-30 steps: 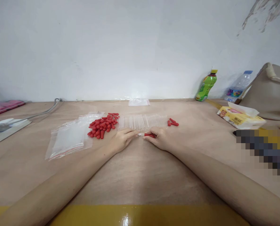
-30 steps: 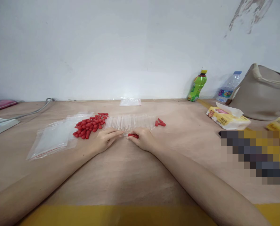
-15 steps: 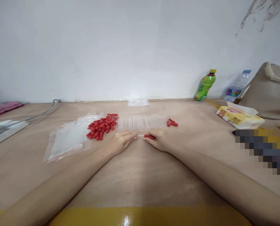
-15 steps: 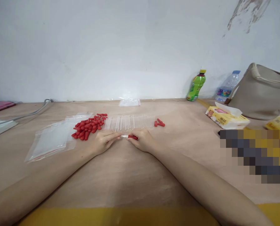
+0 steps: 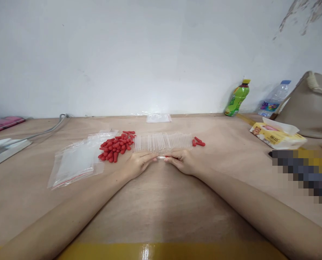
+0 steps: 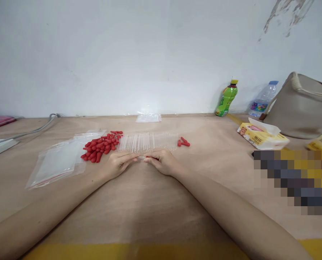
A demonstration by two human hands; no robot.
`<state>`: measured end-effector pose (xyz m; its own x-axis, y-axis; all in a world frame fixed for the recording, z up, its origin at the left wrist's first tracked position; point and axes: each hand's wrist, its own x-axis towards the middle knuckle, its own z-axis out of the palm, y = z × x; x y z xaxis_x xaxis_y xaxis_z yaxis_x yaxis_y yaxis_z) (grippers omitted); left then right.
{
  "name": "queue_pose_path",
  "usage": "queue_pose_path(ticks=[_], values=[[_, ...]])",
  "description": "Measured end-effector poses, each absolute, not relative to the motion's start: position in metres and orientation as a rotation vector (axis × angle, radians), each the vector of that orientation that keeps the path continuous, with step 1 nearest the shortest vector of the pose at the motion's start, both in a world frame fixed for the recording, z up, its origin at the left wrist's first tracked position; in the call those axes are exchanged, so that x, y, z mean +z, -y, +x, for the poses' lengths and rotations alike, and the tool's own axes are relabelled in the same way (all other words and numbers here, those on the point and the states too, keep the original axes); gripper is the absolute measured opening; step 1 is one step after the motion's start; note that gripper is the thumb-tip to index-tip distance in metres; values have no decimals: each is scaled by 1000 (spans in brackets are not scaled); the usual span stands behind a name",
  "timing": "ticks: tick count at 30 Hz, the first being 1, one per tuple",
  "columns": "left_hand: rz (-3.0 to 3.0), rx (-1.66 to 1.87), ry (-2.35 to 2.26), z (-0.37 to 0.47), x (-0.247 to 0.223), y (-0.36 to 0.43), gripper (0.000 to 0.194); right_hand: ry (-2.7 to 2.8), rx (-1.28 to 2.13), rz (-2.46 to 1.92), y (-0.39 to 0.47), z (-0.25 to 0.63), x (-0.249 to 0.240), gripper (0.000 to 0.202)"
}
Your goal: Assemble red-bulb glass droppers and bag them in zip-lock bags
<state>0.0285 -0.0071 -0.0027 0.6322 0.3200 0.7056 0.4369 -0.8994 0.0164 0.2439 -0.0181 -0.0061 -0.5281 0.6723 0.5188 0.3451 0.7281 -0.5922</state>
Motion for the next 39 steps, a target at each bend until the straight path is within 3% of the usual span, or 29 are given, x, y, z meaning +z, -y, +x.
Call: queue_pose_path(ticks=[8,25,39], values=[[-2708,-1068,691,28,-3,8,18,2072,592,-1013,20,248,-8,12],[-2682,-1172,564,34,-8,8,18,2102,444,-906,20,237,-10,12],[-2748,-1173,664,31,-6,12,18,2009,802,-962,21,248,-9,17]])
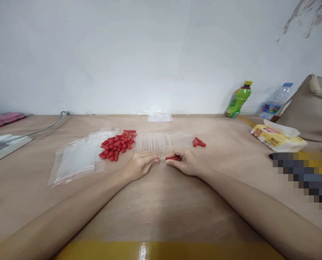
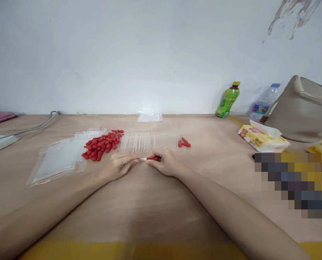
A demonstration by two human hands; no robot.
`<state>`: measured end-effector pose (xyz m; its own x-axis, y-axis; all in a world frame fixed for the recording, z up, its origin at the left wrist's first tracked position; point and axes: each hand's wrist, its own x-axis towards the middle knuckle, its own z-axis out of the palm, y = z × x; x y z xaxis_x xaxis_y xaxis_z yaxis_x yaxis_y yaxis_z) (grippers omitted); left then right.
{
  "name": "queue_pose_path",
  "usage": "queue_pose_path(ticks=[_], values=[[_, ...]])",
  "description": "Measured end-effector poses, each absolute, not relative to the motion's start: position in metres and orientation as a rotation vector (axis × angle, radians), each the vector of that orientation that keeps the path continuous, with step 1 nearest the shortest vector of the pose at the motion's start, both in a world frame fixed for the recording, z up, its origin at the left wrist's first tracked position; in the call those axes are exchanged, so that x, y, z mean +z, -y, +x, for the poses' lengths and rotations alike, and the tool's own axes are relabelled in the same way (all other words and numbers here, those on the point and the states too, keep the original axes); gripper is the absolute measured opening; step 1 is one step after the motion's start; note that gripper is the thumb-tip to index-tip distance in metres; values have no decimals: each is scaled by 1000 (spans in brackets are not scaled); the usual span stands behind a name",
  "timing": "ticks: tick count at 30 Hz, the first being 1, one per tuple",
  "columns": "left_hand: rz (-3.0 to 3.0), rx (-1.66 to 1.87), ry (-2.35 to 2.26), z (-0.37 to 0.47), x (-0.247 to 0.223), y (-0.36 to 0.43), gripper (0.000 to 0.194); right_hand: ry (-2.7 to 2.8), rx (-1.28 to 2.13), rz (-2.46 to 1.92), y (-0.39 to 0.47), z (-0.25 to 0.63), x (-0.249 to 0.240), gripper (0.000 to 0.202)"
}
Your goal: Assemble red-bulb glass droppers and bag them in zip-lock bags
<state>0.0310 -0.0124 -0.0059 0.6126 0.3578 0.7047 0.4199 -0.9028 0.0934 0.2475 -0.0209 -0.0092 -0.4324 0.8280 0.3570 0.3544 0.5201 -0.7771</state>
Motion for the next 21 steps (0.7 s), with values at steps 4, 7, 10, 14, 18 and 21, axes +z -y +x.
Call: queue_pose_path(ticks=[4,7,10,14,18,21], values=[[-2749,-1169,653,31,-7,12,18,2018,783,-952,23,246,-7,15],[-2748,-1166,658,31,-7,13,17,2006,818,-939,23,246,-6,14],[-2744,-1169,656,31,-6,13,17,1976,953,-891,21,247,-7,15],[-2720,-1173,633,31,-7,13,17,1904,1051,-920,18,244,-7,19],[-2705,-1139,613,32,-7,12,16,1868,1061,-976,16,241,-5,17],[-2708,-1133,635,31,-8,11,17,1875,1179,-939,14,245,-5,18]])
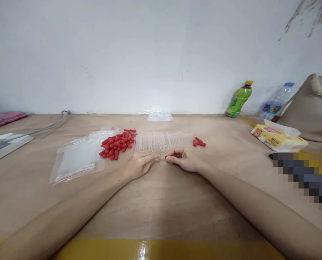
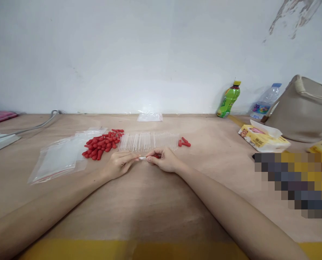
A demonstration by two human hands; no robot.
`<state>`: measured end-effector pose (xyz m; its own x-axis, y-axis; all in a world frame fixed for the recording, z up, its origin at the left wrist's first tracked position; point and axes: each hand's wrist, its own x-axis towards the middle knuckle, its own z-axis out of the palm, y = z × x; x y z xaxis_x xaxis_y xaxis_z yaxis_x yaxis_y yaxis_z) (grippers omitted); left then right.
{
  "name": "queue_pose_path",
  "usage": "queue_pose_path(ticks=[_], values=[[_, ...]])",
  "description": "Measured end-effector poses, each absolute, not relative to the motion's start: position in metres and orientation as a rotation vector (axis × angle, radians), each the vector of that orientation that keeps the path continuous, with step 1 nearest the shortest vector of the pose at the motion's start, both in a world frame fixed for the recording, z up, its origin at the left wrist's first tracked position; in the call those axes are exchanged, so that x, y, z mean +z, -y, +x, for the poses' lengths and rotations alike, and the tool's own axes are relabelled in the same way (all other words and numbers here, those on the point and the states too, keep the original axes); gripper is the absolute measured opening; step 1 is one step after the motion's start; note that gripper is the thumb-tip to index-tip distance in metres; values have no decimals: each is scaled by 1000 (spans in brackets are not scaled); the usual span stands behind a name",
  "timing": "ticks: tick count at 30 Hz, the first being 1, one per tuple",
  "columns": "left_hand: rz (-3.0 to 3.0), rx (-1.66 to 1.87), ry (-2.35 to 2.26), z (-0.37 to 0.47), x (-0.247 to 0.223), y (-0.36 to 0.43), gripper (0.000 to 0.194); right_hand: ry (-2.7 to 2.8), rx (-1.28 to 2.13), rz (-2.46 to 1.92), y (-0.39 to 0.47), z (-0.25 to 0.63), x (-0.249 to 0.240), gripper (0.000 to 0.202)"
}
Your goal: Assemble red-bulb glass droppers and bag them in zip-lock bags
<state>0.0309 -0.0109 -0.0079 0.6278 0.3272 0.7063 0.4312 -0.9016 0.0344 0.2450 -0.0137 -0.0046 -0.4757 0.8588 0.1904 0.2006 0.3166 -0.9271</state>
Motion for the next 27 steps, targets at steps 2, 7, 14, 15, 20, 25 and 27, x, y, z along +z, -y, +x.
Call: queue_pose_path(ticks=[2,7,14,15,20,25,27], values=[[-2716,-1143,644,30,-8,11,17,1865,1280,-905,12,249,-5,22],[-2726,-1140,694,27,-9,11,18,1818,1446,-891,9,256,-5,30],[-2713,-1172,745,29,-11,10,17,1795,1255,-954,11,250,-9,21],[-2716,-1167,759,30,-11,10,17,1794,1227,-953,11,249,-10,21],[-2718,-1154,748,31,-9,11,17,1815,1092,-965,13,245,-15,19],[-2715,-1173,746,33,-11,10,18,1830,1038,-941,12,242,-16,18],[-2716,-1172,758,33,-11,9,18,1831,1010,-932,12,240,-16,17]])
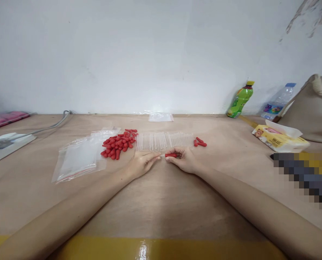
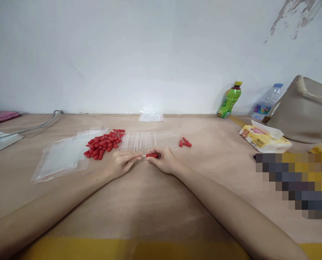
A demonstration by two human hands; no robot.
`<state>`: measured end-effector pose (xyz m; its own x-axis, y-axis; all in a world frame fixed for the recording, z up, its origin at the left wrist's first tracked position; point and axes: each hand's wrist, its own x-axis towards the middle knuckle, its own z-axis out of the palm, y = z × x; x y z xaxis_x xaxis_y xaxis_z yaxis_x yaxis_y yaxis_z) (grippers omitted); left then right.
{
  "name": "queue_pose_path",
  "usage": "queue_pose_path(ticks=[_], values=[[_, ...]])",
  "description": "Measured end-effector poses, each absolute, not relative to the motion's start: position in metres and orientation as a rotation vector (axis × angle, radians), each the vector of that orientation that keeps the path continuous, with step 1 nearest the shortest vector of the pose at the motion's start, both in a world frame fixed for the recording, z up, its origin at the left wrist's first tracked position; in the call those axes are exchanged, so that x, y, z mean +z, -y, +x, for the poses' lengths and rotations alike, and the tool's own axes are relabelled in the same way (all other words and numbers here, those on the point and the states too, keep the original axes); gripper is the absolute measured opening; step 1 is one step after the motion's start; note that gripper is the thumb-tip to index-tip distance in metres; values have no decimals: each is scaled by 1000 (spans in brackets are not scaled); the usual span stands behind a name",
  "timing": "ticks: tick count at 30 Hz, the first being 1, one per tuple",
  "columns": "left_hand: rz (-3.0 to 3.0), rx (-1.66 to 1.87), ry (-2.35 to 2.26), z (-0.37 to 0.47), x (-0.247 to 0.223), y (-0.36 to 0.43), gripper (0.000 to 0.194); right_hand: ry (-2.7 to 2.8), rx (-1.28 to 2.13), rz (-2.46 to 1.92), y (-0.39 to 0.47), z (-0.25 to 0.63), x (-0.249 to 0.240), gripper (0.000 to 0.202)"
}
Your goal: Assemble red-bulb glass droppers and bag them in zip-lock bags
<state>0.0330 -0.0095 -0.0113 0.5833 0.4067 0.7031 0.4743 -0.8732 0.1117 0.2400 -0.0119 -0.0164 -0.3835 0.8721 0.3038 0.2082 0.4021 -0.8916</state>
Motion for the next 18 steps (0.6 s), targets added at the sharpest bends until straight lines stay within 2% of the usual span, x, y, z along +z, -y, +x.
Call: queue_pose_path(ticks=[9,18], values=[[-2715,-1162,728,34,-9,9,18,1846,985,-895,10,236,-19,17],[-2733,-1175,776,34,-8,9,24,1671,1168,-884,7,240,-8,23]])
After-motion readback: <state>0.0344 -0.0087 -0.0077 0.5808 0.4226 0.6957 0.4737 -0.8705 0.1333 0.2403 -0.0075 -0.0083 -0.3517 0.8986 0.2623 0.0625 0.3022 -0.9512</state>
